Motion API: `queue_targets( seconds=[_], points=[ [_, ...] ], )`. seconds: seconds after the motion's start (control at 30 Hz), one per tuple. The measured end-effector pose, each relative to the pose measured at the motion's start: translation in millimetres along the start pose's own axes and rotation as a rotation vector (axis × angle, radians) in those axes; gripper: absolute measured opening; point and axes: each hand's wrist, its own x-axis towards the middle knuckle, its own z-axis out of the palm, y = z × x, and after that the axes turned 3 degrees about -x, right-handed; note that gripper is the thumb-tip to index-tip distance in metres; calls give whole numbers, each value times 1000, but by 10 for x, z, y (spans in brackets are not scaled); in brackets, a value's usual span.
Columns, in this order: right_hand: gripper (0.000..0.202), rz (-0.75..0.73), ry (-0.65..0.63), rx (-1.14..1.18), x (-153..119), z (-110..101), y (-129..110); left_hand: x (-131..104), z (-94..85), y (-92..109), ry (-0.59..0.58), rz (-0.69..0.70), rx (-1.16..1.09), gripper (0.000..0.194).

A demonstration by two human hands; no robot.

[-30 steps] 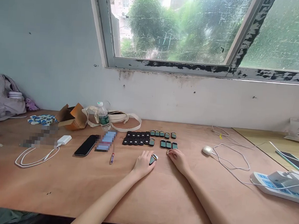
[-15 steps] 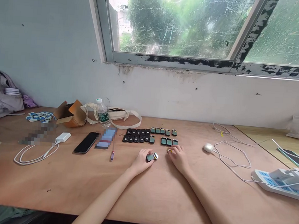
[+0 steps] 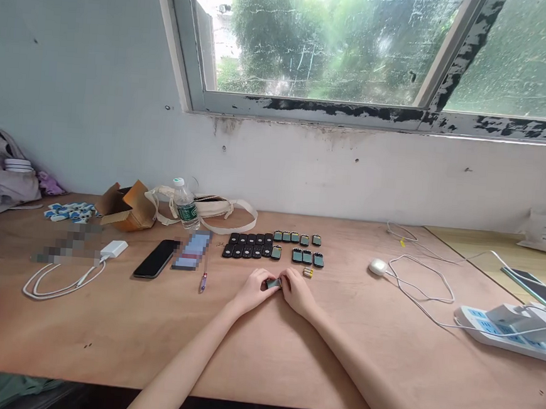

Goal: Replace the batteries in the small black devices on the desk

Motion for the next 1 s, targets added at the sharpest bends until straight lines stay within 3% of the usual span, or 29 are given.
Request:
queue_targets(
  seconds=[0.33,0.63,1.0],
  points=[
    [14,20,39,-11,48,56,-37,10,40,-20,28,-26,-15,16],
    [15,-2,57,-14,79,78,-8,13,24,-5,-4,31,81,16],
    [17,118,82,161,81,14,-1,8,30,-29,8,20,75,17]
  ],
)
